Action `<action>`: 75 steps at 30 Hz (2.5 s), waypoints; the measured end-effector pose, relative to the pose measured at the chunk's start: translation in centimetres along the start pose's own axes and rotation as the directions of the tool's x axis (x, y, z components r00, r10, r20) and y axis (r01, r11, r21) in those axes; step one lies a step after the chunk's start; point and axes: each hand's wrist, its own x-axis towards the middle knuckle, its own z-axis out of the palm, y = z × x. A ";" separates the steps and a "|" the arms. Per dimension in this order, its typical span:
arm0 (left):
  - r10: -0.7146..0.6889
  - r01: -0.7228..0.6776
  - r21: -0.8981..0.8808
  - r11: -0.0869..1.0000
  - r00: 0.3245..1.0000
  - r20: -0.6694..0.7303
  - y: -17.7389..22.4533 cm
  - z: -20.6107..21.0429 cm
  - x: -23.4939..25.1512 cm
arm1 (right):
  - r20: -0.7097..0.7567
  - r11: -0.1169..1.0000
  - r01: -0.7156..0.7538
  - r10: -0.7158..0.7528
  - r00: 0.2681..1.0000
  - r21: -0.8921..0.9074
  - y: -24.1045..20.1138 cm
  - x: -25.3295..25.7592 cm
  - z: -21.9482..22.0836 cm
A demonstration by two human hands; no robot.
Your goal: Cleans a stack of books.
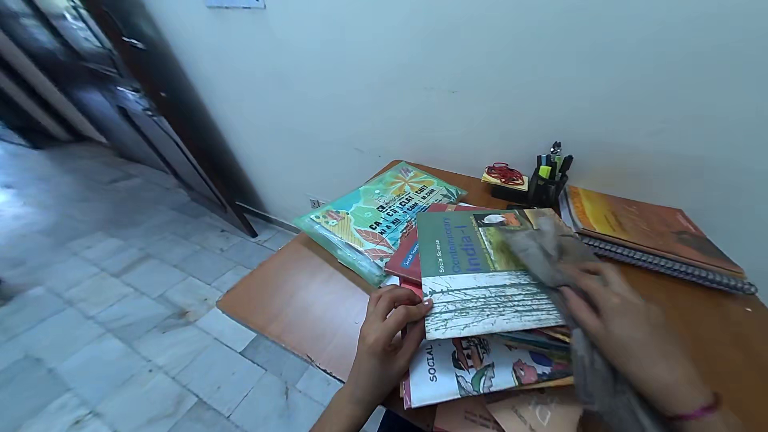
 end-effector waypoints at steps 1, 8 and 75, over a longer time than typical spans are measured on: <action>0.000 0.000 0.005 1.000 1.000 0.005 0.1 0.0 0.0 | -0.002 0.999 -0.053 0.053 0.999 0.005 1.9 -0.2 -0.5; 0.031 -0.038 0.134 0.990 0.998 0.051 0.1 -0.6 0.9 | 0.008 0.922 -0.372 0.373 0.928 0.106 9.8 -2.4 -2.0; -0.778 0.914 -0.396 0.090 0.313 0.545 -3.8 1.1 14.5 | 0.473 0.937 -0.327 0.345 0.810 -0.123 -7.1 13.0 2.3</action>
